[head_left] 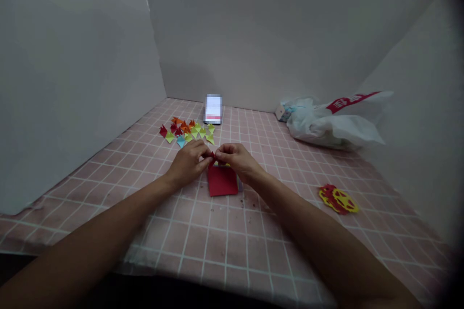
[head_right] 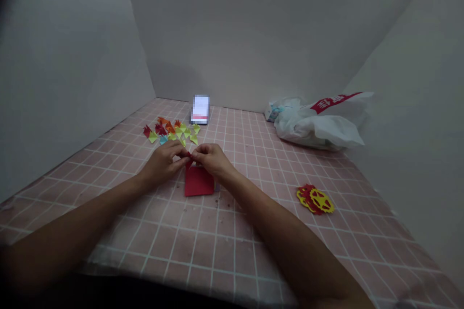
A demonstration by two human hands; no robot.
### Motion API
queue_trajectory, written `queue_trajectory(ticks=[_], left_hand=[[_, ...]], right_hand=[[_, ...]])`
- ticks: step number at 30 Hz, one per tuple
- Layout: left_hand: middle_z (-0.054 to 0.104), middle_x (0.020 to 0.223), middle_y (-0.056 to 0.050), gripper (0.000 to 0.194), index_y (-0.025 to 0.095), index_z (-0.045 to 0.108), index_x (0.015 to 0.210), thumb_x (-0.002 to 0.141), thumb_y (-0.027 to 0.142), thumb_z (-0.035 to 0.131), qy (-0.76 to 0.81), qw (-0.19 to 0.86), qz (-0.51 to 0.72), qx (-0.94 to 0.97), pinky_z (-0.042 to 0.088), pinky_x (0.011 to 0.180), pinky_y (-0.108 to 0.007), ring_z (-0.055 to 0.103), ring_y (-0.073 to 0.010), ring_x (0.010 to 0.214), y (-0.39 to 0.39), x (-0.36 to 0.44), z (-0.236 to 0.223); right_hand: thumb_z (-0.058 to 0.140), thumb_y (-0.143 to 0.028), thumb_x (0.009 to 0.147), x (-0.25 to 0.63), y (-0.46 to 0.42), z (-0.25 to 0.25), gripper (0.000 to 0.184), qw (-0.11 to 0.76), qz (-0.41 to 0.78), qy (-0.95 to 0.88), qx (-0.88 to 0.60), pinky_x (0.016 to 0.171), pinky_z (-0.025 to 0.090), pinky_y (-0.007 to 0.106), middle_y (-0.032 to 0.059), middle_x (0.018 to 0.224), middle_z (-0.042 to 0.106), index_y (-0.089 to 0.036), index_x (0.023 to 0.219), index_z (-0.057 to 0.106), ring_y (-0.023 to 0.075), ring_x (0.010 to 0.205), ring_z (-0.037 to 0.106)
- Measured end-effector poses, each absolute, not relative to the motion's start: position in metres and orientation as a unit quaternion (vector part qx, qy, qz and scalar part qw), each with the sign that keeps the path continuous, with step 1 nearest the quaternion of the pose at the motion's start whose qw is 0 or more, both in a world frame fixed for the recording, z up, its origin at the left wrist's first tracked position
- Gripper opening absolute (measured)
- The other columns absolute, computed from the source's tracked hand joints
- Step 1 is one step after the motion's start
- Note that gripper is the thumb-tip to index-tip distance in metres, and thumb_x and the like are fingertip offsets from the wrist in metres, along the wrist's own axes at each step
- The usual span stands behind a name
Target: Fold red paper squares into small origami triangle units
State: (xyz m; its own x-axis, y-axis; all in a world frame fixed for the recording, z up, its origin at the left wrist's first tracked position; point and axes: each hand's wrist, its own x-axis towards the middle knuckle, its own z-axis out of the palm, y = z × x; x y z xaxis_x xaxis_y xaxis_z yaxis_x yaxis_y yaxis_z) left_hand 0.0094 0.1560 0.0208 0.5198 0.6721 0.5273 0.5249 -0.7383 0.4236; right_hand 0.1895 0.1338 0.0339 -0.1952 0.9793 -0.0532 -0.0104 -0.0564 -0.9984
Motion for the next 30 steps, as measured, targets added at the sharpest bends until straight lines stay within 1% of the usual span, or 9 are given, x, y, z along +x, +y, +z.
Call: queue_trajectory(ticks=[5, 9, 13, 19, 25, 30], left_hand=[[0.063, 0.079, -0.003, 0.009, 0.018, 0.065, 0.076, 0.083, 0.012, 0.064, 0.354, 0.123, 0.346, 0.86, 0.047, 0.076, -0.034, 0.06, -0.0202, 0.081, 0.158, 0.009, 0.022], [0.065, 0.08, -0.003, 0.009, 0.018, 0.066, 0.076, 0.082, 0.014, 0.063, 0.374, 0.129, 0.334, 0.855, 0.048, 0.077, -0.033, 0.062, -0.0197, 0.081, 0.161, 0.009, 0.022], [0.067, 0.079, -0.003, 0.009, 0.018, 0.066, 0.074, 0.082, 0.015, 0.063, 0.404, 0.119, 0.331, 0.844, 0.048, 0.076, -0.033, 0.062, -0.0194, 0.08, 0.167, 0.005, 0.019], [0.071, 0.079, -0.004, 0.013, 0.019, 0.071, 0.073, 0.08, 0.016, 0.061, 0.482, 0.09, 0.322, 0.81, 0.047, 0.072, -0.033, 0.063, -0.0201, 0.077, 0.182, -0.006, 0.01], [0.068, 0.063, -0.004, 0.02, 0.02, 0.072, 0.06, 0.077, 0.014, 0.062, 0.508, 0.076, 0.27, 0.815, 0.042, 0.063, -0.032, 0.059, -0.0204, 0.064, 0.189, -0.01, 0.003], [0.073, 0.074, -0.006, 0.013, 0.02, 0.076, 0.07, 0.076, 0.015, 0.065, 0.52, 0.078, 0.254, 0.812, 0.043, 0.065, -0.031, 0.063, -0.022, 0.072, 0.189, -0.01, 0.005]], right_hand=[[0.067, -0.027, 0.069, 0.19, 0.136, 0.031, 0.014, 0.438, 0.549, -0.535, -0.469, 0.057, 0.034, 0.026, -0.0026, 0.057, 0.055, -0.017, 0.061, 0.061, 0.0096, 0.054, 0.045], [0.065, -0.027, 0.069, 0.19, 0.139, 0.027, 0.011, 0.454, 0.523, -0.533, -0.485, 0.056, 0.033, 0.026, -0.0029, 0.057, 0.054, -0.018, 0.064, 0.062, 0.0103, 0.055, 0.045], [0.063, -0.028, 0.07, 0.192, 0.142, 0.023, 0.01, 0.47, 0.507, -0.525, -0.496, 0.055, 0.033, 0.026, -0.0031, 0.057, 0.054, -0.018, 0.068, 0.061, 0.0105, 0.054, 0.045], [0.065, -0.03, 0.071, 0.195, 0.145, 0.022, 0.015, 0.478, 0.505, -0.512, -0.504, 0.053, 0.034, 0.026, -0.0029, 0.055, 0.053, -0.019, 0.064, 0.057, 0.0101, 0.051, 0.044], [0.064, -0.028, 0.072, 0.196, 0.144, 0.023, 0.014, 0.483, 0.504, -0.508, -0.504, 0.053, 0.034, 0.027, -0.0028, 0.055, 0.052, -0.019, 0.064, 0.057, 0.0101, 0.05, 0.044], [0.064, -0.029, 0.072, 0.198, 0.147, 0.02, 0.014, 0.483, 0.492, -0.511, -0.514, 0.053, 0.034, 0.027, -0.0017, 0.057, 0.052, -0.019, 0.064, 0.058, 0.0115, 0.053, 0.045]])
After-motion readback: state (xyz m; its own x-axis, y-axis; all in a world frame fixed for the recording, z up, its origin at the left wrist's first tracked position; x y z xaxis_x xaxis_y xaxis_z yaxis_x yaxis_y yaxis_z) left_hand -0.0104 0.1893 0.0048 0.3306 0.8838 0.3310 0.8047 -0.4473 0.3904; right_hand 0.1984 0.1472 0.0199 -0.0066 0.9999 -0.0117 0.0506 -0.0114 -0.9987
